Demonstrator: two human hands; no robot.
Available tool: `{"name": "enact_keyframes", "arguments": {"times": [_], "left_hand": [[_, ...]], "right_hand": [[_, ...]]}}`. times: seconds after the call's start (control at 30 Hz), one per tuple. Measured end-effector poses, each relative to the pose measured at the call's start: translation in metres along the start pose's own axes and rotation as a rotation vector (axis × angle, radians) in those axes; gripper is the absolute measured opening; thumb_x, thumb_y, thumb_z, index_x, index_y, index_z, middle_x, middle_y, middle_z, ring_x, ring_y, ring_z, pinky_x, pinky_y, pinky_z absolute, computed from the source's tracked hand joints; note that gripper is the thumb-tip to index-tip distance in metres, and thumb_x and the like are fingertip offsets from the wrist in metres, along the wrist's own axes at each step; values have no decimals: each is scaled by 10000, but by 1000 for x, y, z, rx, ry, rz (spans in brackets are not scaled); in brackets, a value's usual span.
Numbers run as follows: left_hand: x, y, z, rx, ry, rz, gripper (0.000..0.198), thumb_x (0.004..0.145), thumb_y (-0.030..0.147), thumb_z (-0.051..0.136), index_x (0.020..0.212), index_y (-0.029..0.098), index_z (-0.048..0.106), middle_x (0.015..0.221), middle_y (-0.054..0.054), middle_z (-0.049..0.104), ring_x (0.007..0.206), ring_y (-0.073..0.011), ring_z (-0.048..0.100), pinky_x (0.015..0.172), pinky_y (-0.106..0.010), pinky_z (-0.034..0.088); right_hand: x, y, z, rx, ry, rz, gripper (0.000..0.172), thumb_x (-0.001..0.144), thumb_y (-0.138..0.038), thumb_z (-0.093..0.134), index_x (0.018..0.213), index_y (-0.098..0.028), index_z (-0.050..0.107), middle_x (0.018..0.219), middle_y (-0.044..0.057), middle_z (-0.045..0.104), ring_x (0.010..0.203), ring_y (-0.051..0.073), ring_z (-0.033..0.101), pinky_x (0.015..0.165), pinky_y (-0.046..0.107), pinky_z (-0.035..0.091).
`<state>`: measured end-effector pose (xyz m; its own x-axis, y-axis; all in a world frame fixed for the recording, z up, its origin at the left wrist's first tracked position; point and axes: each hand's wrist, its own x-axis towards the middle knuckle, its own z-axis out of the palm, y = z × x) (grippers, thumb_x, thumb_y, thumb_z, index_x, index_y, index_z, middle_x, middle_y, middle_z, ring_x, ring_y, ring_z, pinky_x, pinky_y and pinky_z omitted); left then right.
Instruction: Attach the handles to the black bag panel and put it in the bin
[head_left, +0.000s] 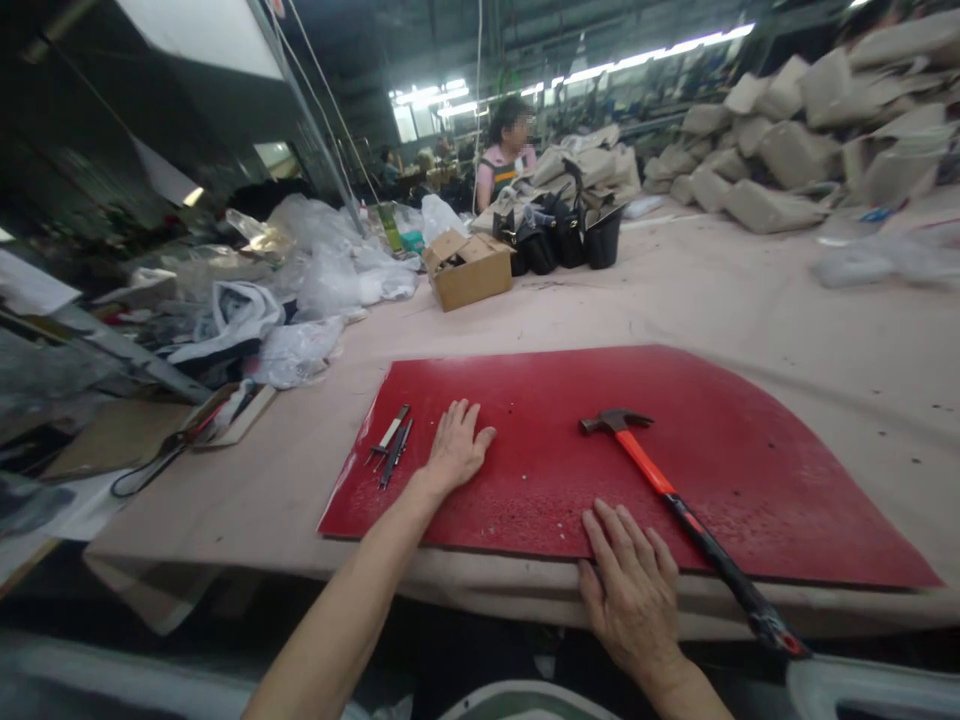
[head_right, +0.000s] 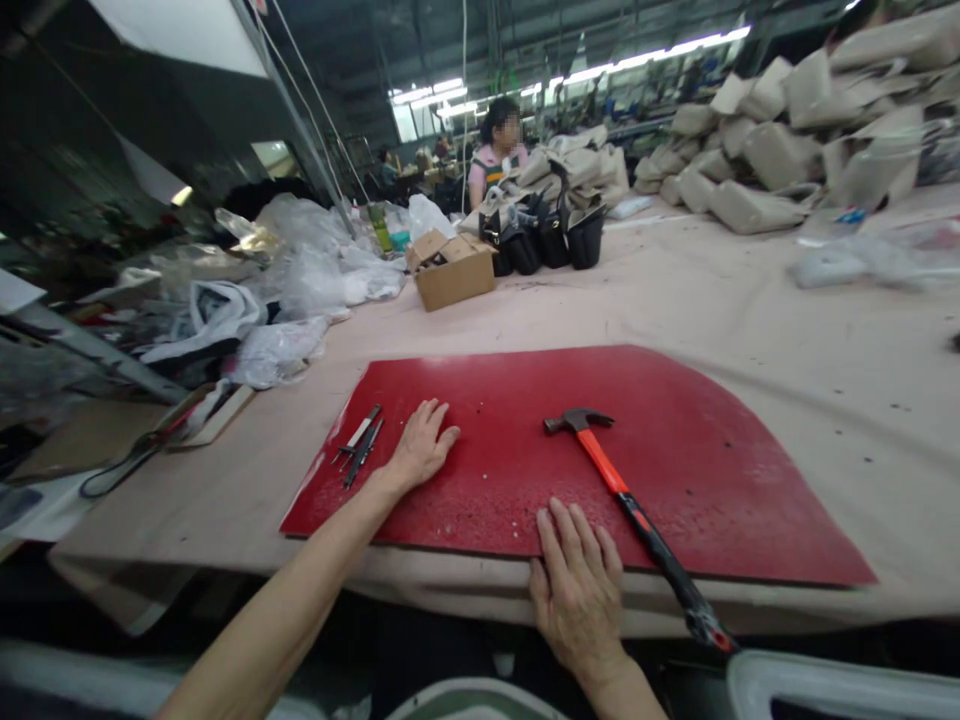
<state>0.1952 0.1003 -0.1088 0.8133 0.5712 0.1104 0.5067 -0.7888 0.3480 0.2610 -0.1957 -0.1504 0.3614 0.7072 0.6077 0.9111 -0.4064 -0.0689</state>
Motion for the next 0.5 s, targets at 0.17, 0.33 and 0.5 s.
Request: {"name": "enact_keyframes", "arguments": {"times": [0.17, 0.33, 0.5], "left_hand": [[18, 36, 15, 13, -86, 186, 612, 1003, 469, 410, 1485, 93, 395, 1591, -193, 301, 1503, -313, 222, 1235, -525, 209], [-38, 80, 13, -5, -187, 445, 652, 978, 494, 458, 1508, 126, 367, 1618, -155, 250, 1518, -271, 178, 1245, -477, 229], [-126, 96, 11, -112, -202, 775, 683, 947, 462, 512, 1531, 158, 329, 1591, -124, 325, 1480, -281, 298, 1190, -492, 374]], "right_hand": [[0, -2, -3, 7, 7, 7, 522, 901, -207, 523, 1418, -150, 480, 1434, 137, 540, 1331, 318, 477, 1108, 517, 309], [2, -1, -5, 93, 10, 19, 515, 902, -181, 528, 1413, -145, 481, 1444, 142, 526, 1376, 324, 432, 1117, 528, 312], [-9, 3, -26, 335, 56, 38, 538, 883, -86, 468, 1420, -115, 444, 1358, 149, 584, 1359, 261, 466, 1127, 499, 369]]}}
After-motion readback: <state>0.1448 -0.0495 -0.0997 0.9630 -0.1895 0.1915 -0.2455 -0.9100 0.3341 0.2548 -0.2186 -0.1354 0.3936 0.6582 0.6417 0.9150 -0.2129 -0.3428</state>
